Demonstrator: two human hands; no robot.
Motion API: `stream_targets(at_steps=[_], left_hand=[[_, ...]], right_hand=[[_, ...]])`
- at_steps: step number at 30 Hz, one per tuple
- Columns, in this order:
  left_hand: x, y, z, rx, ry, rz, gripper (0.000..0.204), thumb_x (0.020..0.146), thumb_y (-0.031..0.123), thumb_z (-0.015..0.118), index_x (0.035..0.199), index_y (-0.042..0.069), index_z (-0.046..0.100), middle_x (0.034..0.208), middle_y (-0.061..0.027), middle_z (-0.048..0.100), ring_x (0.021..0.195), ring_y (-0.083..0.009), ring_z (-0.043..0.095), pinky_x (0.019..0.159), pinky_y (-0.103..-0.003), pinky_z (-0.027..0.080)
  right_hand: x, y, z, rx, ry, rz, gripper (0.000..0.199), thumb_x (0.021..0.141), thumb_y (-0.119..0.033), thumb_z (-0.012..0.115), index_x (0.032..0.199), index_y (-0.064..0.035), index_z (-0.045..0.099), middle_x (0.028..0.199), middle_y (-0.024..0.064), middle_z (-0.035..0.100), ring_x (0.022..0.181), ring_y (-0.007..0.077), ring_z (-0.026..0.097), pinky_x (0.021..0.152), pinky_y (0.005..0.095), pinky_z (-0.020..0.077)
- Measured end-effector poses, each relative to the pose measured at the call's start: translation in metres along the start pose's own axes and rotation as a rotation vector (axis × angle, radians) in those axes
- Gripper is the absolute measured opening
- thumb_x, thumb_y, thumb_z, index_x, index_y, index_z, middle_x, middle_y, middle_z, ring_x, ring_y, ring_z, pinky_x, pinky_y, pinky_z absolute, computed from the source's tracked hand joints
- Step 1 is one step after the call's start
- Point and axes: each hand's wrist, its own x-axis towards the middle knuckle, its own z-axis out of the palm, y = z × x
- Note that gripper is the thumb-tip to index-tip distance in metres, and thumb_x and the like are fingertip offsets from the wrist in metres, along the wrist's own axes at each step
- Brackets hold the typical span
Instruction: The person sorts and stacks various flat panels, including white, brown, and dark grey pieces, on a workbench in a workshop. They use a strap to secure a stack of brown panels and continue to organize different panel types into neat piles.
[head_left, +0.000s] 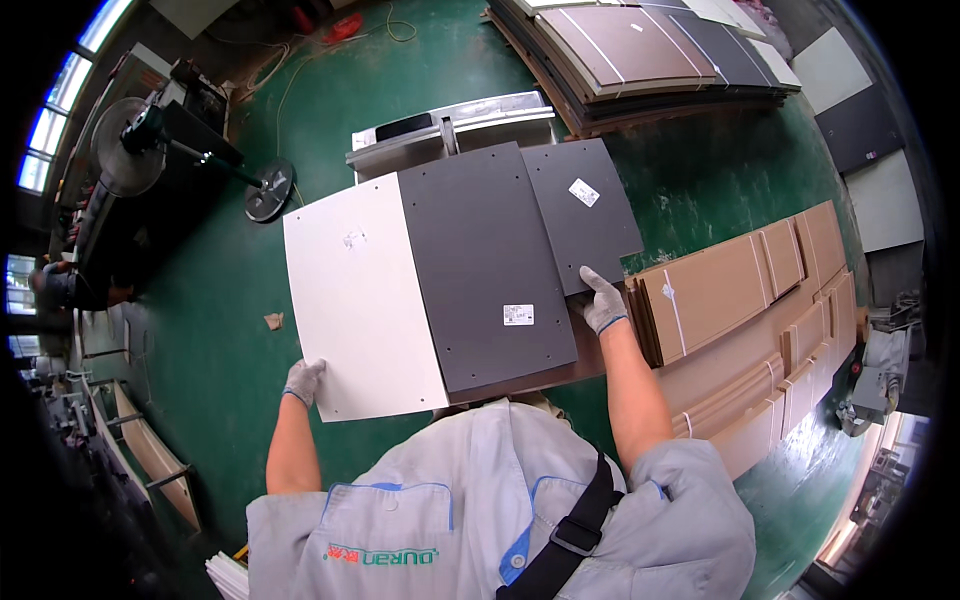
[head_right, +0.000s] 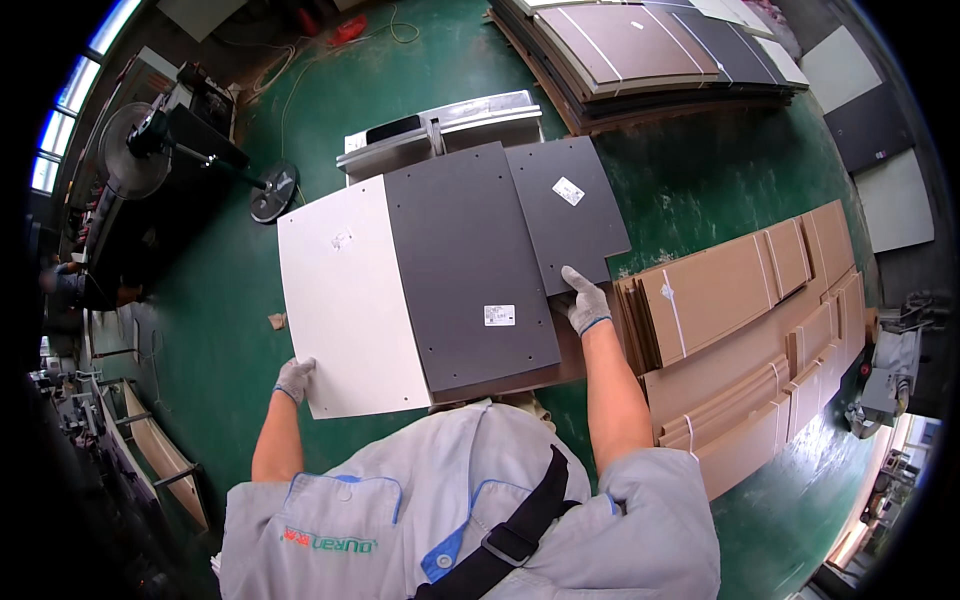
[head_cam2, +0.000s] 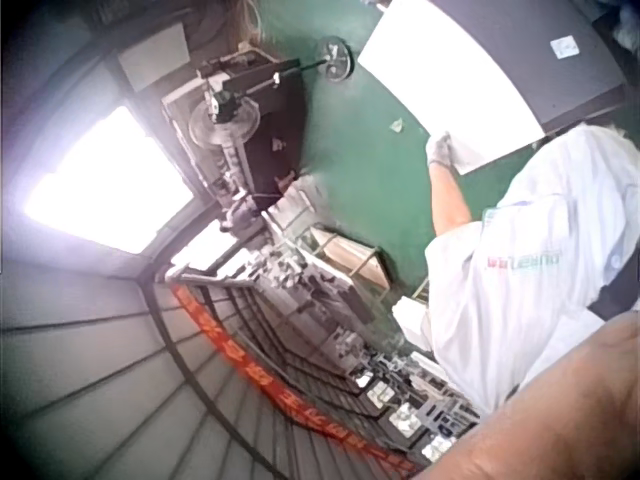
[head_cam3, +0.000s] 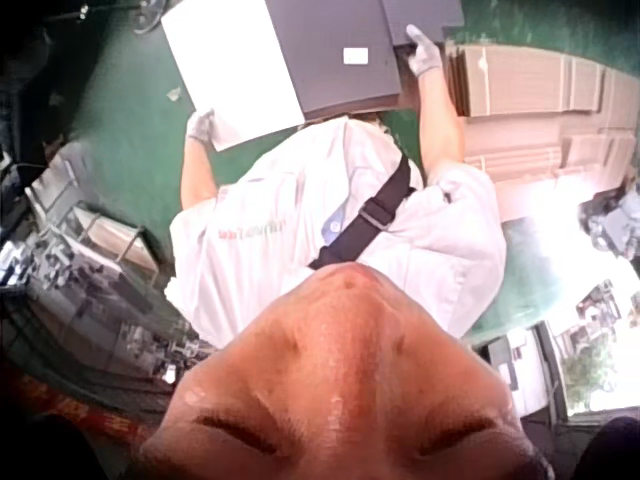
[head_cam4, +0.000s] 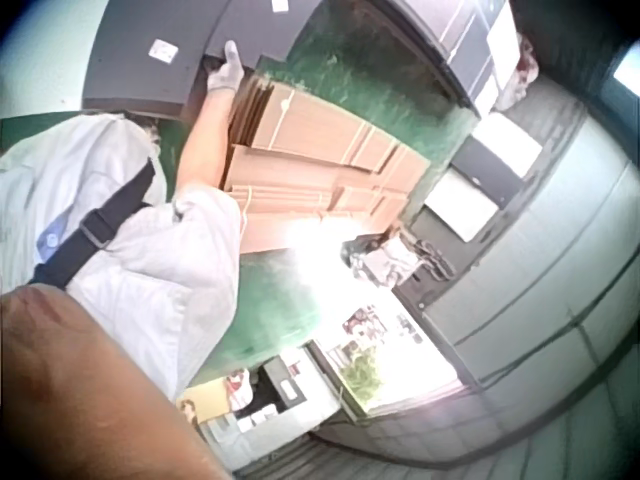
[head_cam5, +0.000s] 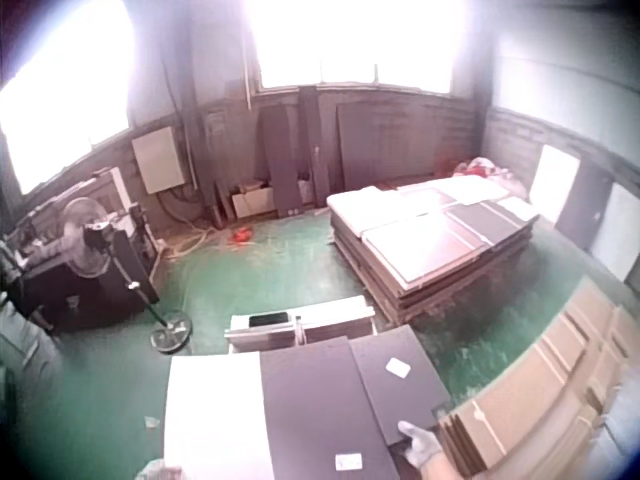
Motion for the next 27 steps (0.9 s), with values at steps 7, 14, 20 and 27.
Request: stream_targets(at_steps=[7,14,20,27], left_hand=[[0.008,0.012,0.01,-0.055,-0.007,-0.041,0.029,0.093,0.015,0.074,0.115,-0.001,0.066,0.1,-0.0091,0.072,0.084,-0.0201,0.069,0.08,-0.035,0.055],[0.006,0.013,0.007,-0.055,-0.005,-0.058,0.027,0.092,0.019,0.075,0.109,0.0,0.068,0.097,-0.0088,0.072,0.08,-0.0195,0.068,0.074,-0.035,0.056],[0.013,0.058,0.027,0.027,0.077,-0.045,0.047,0.088,0.037,0.082,0.11,-0.002,0.068,0.098,-0.0079,0.072,0.082,-0.0179,0.068,0.073,-0.036,0.057],[0.102,0.095,0.031,-0.001,0.114,0.079,0.06,0.08,0.042,0.09,0.109,-0.005,0.067,0.095,-0.0098,0.071,0.076,-0.0194,0.069,0.068,-0.037,0.058]], right_hand=[[0.004,-0.026,0.009,-0.182,0.033,0.099,0.061,0.085,-0.029,0.087,0.136,-0.008,0.06,0.124,0.0122,0.065,0.117,0.0364,0.064,0.096,0.0593,0.053],[-0.023,-0.06,0.024,-0.889,0.153,0.422,0.045,0.087,-0.043,0.086,0.078,-0.0107,0.056,0.069,0.0103,0.058,0.051,0.0183,0.054,0.043,0.033,0.0376],[0.029,-0.135,0.019,-1.708,0.698,-0.45,0.071,0.081,-0.066,0.077,0.082,0.0047,0.075,0.095,0.0297,0.075,0.101,0.0442,0.072,0.086,0.0511,0.055],[0.046,-0.194,0.123,-1.896,0.71,-0.379,0.093,0.065,-0.063,0.091,0.127,0.0011,0.065,0.135,0.0223,0.065,0.121,0.0361,0.066,0.1,0.0461,0.054]])
